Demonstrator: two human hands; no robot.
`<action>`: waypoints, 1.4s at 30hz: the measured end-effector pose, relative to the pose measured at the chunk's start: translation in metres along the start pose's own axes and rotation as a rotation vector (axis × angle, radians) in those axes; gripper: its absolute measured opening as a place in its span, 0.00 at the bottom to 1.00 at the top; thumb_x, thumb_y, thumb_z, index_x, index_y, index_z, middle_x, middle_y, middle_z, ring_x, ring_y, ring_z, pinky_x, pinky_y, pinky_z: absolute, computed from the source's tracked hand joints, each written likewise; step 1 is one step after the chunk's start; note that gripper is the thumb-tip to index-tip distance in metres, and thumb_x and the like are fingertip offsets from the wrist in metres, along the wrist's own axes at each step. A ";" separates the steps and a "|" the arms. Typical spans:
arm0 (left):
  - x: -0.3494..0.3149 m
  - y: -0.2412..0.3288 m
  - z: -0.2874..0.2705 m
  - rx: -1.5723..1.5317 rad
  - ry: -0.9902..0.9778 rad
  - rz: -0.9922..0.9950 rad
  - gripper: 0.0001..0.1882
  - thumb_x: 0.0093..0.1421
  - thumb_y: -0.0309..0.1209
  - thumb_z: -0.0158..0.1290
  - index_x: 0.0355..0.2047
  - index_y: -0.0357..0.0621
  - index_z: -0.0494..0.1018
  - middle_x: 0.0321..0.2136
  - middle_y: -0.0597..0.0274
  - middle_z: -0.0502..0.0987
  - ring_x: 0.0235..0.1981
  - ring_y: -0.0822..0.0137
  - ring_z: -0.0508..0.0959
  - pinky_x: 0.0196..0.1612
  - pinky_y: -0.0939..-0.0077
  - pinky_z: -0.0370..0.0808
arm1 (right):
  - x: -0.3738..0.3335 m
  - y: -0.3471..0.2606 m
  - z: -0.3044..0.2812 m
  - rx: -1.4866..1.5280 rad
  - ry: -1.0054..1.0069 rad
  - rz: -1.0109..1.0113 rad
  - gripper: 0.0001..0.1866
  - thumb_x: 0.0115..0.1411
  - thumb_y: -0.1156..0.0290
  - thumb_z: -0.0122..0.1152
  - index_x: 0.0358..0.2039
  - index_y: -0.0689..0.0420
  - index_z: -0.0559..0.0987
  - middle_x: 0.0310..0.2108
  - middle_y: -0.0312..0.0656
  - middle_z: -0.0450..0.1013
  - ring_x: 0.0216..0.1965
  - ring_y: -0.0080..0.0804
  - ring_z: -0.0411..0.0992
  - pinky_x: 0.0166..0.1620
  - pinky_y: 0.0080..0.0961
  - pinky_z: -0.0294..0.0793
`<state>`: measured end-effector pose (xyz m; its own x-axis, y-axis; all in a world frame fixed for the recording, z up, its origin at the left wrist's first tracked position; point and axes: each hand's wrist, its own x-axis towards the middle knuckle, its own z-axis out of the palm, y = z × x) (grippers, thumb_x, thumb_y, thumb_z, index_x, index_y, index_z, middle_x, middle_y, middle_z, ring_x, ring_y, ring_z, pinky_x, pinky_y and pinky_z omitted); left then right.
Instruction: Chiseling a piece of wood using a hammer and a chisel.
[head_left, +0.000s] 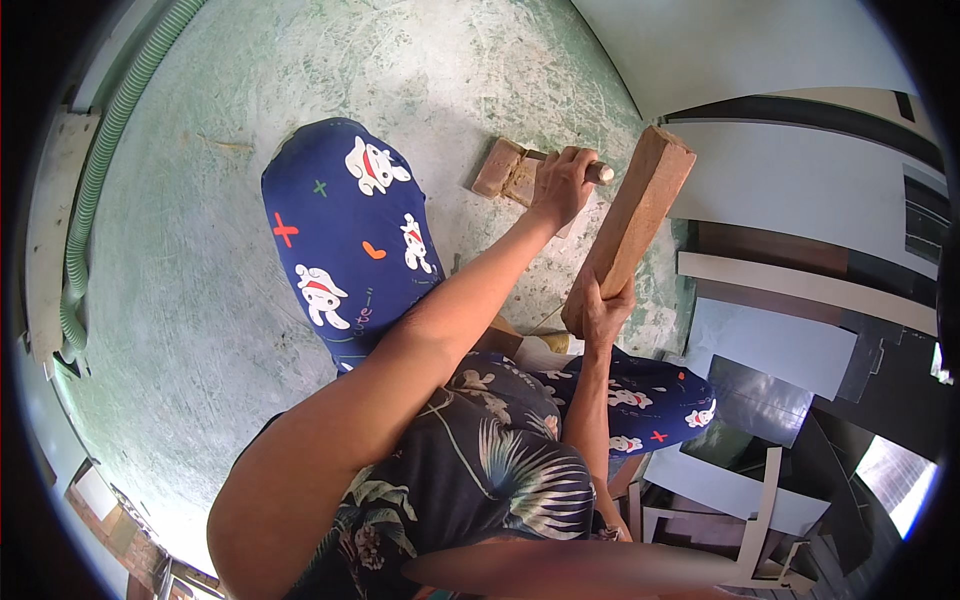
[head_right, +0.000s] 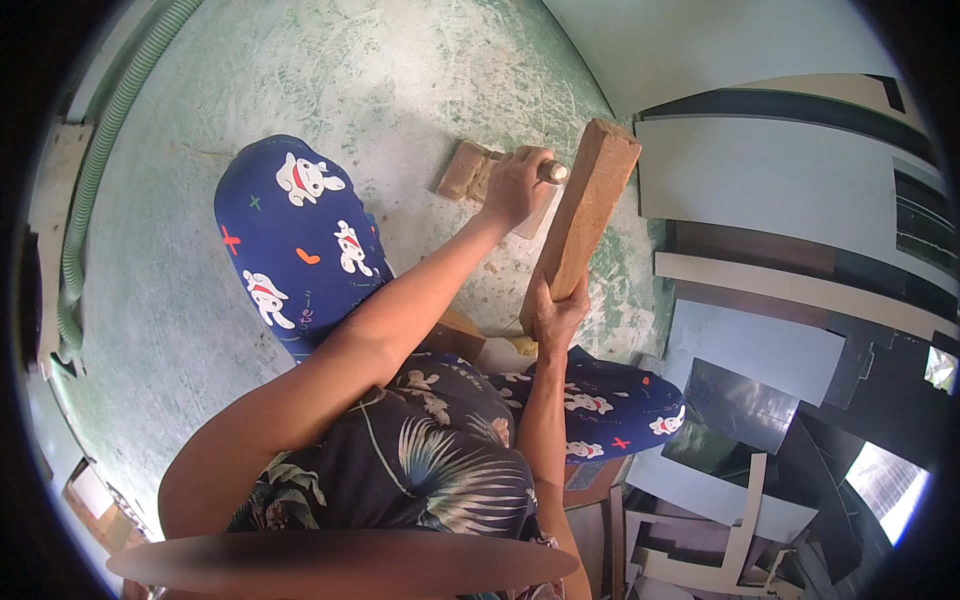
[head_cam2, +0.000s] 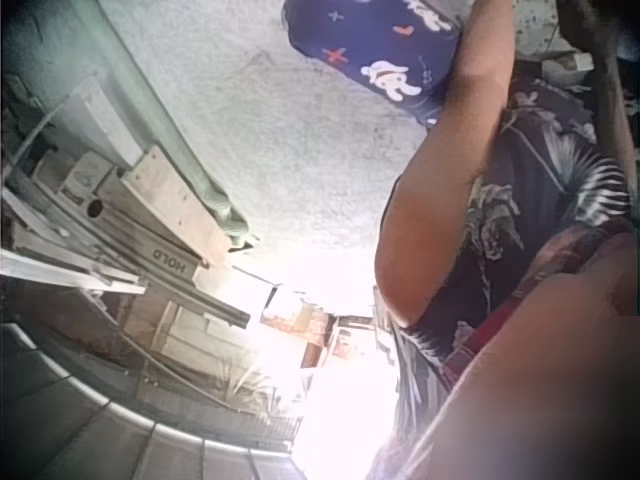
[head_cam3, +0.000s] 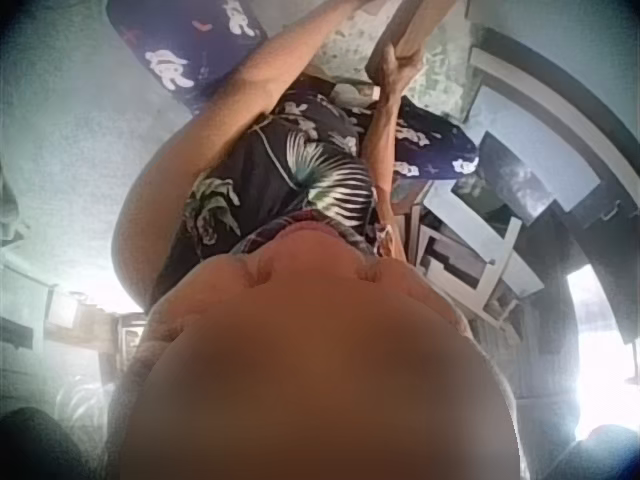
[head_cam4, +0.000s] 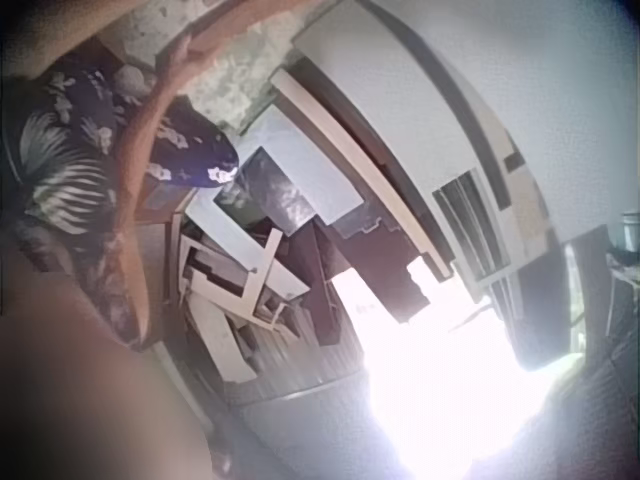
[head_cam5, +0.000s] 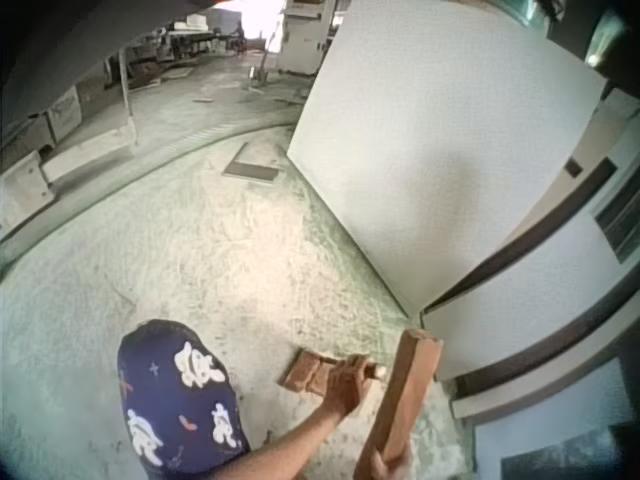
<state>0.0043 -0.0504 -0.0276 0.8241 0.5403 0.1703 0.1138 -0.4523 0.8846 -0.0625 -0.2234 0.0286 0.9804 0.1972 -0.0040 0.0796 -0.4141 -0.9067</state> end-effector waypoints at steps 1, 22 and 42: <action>0.000 0.000 0.000 -0.001 -0.001 0.000 0.19 0.51 0.26 0.59 0.43 0.53 0.68 0.43 0.61 0.72 0.46 0.53 0.72 0.49 0.57 0.66 | 0.000 0.001 0.000 0.005 -0.002 0.007 0.25 0.51 0.74 0.66 0.50 0.64 0.72 0.37 0.43 0.75 0.38 0.27 0.73 0.43 0.27 0.74; 0.000 0.001 0.001 0.011 0.010 0.053 0.19 0.52 0.24 0.57 0.45 0.47 0.69 0.40 0.56 0.74 0.42 0.50 0.74 0.46 0.58 0.69 | -0.001 -0.005 0.000 0.032 -0.010 0.050 0.25 0.51 0.74 0.66 0.51 0.63 0.72 0.38 0.42 0.76 0.39 0.25 0.73 0.44 0.24 0.73; 0.000 -0.007 0.008 0.022 0.085 0.045 0.22 0.47 0.24 0.60 0.44 0.46 0.71 0.39 0.55 0.76 0.42 0.49 0.74 0.45 0.57 0.71 | 0.003 -0.006 0.007 0.169 -0.113 0.213 0.19 0.55 0.71 0.65 0.45 0.66 0.73 0.34 0.40 0.75 0.34 0.23 0.71 0.37 0.21 0.72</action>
<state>0.0079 -0.0530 -0.0371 0.7790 0.5763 0.2469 0.0902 -0.4927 0.8655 -0.0611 -0.2136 0.0310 0.9447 0.2232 -0.2405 -0.1666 -0.3052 -0.9376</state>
